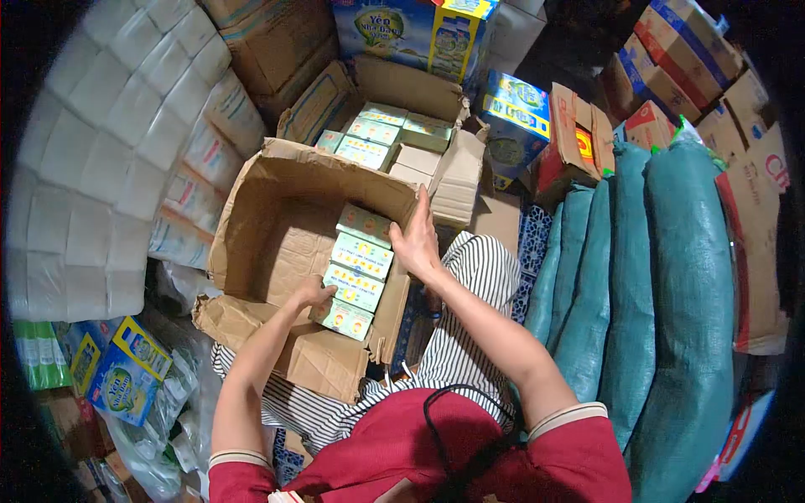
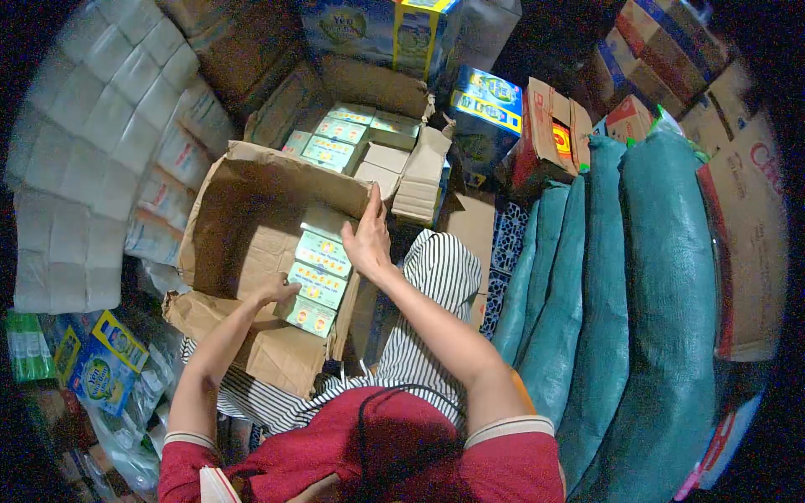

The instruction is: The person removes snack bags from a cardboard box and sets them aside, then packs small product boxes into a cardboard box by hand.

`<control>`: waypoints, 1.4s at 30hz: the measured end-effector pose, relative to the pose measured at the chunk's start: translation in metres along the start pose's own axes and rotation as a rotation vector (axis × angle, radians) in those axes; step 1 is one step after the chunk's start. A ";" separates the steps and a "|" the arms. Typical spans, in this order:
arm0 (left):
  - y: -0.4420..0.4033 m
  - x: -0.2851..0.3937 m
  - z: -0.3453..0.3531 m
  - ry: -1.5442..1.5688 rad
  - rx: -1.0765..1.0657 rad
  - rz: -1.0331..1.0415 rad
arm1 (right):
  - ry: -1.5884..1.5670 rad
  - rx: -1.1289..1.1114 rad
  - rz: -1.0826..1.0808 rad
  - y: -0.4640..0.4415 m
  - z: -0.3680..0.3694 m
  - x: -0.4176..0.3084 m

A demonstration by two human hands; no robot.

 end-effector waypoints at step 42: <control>-0.047 0.181 -0.131 0.088 1.064 0.656 | 0.386 -0.367 -0.743 -0.161 0.172 0.127</control>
Point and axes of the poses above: each hand's wrist, its own y-axis away from the middle knuckle, its own z-axis out of the palm, x = y × z, the point moved 2 cm from there along -y, towards the middle knuckle, and after that the axes turned 13 degrees about x, right-handed, at the moved point
